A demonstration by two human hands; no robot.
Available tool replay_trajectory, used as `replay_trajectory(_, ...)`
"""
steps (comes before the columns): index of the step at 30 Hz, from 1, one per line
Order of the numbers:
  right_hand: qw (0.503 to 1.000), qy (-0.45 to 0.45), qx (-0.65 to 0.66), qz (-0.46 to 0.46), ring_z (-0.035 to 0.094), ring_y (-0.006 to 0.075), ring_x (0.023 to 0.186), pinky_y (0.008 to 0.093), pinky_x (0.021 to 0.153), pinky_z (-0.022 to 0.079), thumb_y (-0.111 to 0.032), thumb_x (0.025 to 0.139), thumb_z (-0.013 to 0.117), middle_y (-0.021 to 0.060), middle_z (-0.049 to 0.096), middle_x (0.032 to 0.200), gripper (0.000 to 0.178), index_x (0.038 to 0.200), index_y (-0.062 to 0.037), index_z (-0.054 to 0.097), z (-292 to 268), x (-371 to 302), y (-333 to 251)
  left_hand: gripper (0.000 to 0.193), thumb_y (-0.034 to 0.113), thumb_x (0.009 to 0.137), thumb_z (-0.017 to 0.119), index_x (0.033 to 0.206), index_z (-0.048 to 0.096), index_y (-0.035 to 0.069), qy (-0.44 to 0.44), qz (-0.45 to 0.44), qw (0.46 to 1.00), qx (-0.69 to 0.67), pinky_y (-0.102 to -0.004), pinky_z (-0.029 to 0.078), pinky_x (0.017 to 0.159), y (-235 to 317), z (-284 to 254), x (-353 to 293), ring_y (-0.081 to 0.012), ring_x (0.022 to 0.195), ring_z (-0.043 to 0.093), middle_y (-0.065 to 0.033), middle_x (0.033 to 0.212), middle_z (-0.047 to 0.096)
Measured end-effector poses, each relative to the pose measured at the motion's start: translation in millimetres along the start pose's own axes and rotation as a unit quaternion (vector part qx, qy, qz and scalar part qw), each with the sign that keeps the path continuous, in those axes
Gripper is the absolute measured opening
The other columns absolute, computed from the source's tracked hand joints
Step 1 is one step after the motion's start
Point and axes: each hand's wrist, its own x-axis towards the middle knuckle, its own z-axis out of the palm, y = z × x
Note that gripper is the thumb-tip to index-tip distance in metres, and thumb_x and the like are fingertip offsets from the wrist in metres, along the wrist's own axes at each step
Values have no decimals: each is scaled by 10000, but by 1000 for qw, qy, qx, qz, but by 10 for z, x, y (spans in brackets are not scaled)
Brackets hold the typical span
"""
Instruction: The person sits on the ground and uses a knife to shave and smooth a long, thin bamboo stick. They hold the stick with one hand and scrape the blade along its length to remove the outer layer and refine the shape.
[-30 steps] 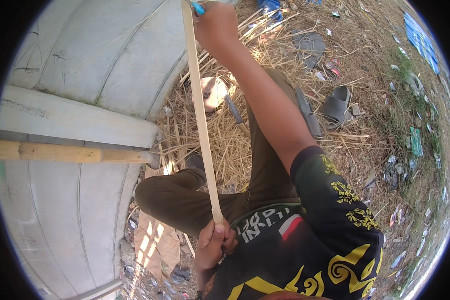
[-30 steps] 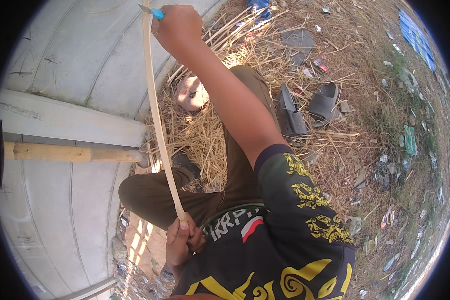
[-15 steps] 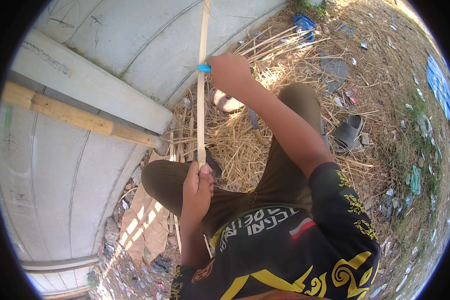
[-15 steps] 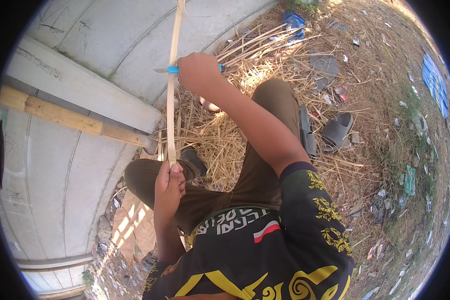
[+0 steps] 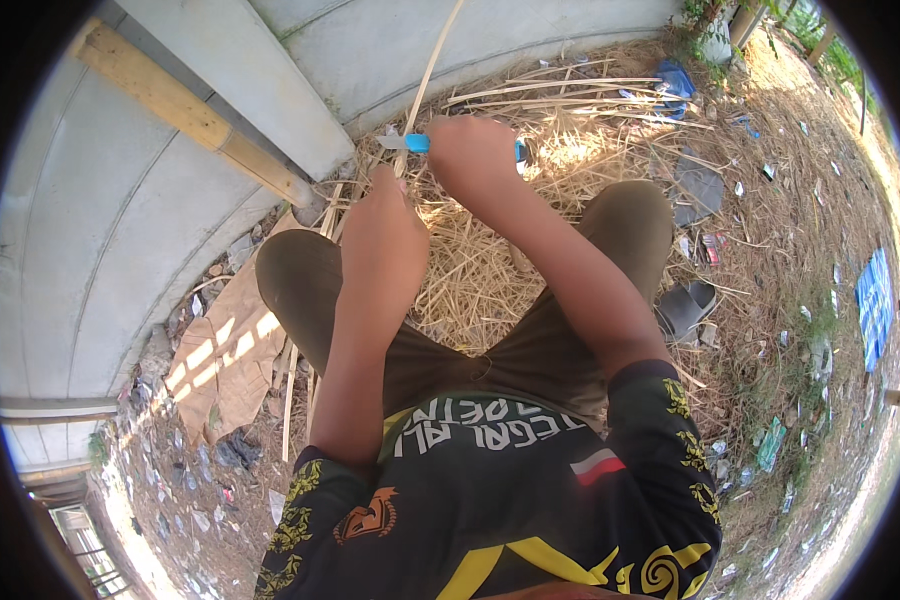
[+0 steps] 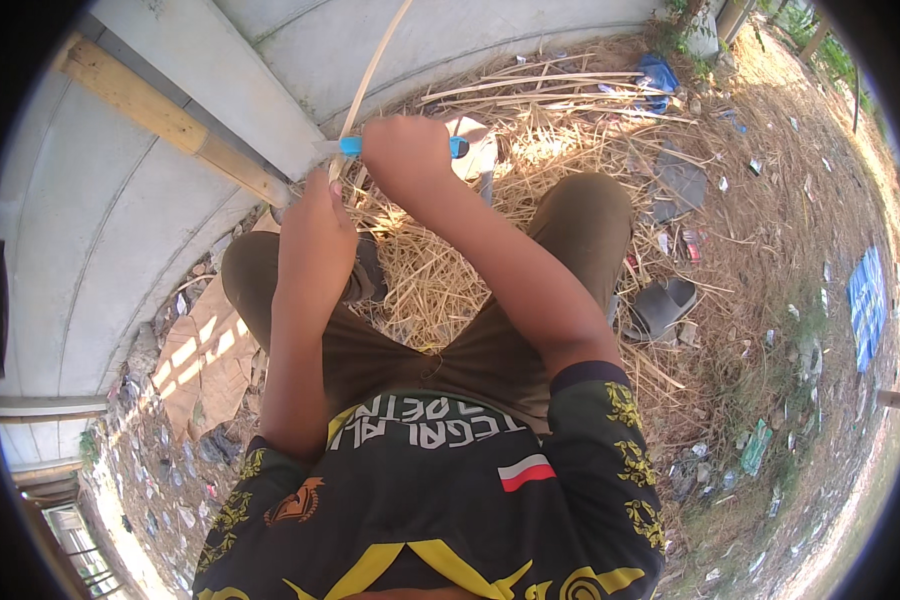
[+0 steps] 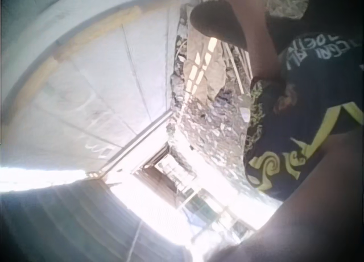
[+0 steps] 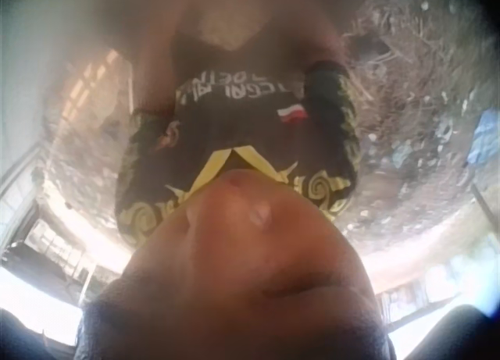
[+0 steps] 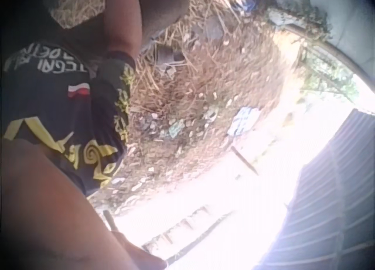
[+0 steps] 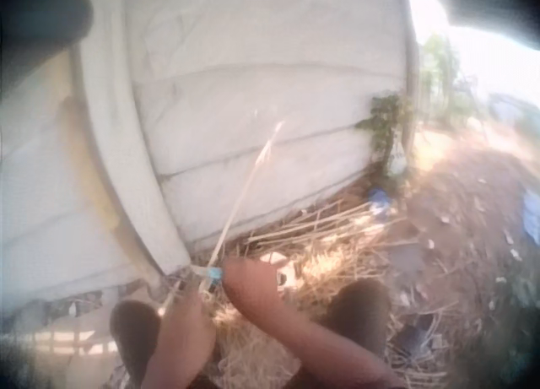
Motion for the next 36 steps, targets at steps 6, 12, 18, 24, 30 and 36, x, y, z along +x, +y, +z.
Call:
replay_trajectory(6, 999, -18, -33, 27, 714, 266, 611, 360, 519, 547, -105, 750, 711, 101, 688, 659, 24, 732, -90, 706, 56, 123, 139, 114, 77, 986, 486, 1040, 484, -24, 10, 5, 999, 45, -559, 482, 696, 58, 58, -34, -454, 782, 663, -257, 761, 649)
replay_trajectory(12, 994, -76, -44, 59, 704, 283, 641, 400, 566, 547, -135, 820, 658, 94, 695, 705, 67, 819, -92, 710, 142, 218, 288, 179, 58, 925, 548, 1067, 482, -29, -19, -18, 997, 76, -547, 503, 716, 118, 8, -32, -452, 806, 673, -254, 801, 663)
replay_trajectory(18, 991, -106, -19, 84, 715, 298, 683, 406, 597, 555, -143, 844, 637, 101, 704, 737, 80, 838, -99, 703, 185, 242, 378, 230, 62, 902, 564, 1096, 489, -36, -61, -46, 991, 107, -536, 521, 716, 96, -109, -165, -442, 817, 683, -245, 831, 676)
replay_trajectory(24, 994, -73, -36, 68, 730, 300, 708, 397, 597, 564, -119, 836, 644, 123, 723, 771, 79, 827, -93, 719, 299, 197, 283, 268, 61, 886, 571, 1124, 497, -40, -74, -55, 985, 143, -504, 550, 741, -29, -110, -258, -416, 853, 700, -244, 863, 687)
replay_trajectory(30, 983, -143, -22, 109, 733, 323, 745, 419, 636, 576, -129, 842, 647, 129, 726, 810, 108, 865, -70, 734, 430, 273, 280, 138, 89, 974, 493, 1047, 497, -27, -83, -74, 984, 139, -520, 520, 690, -60, -227, -571, -435, 790, 677, -246, 794, 670)
replay_trajectory(36, 972, -116, -52, 199, 749, 297, 817, 398, 681, 588, -142, 857, 648, 145, 741, 870, 129, 871, -58, 744, 735, 304, 844, 89, 77, 978, 489, 1018, 474, -1, -105, -59, 983, 138, -515, 522, 638, -140, -383, -951, -428, 726, 672, -222, 794, 662)
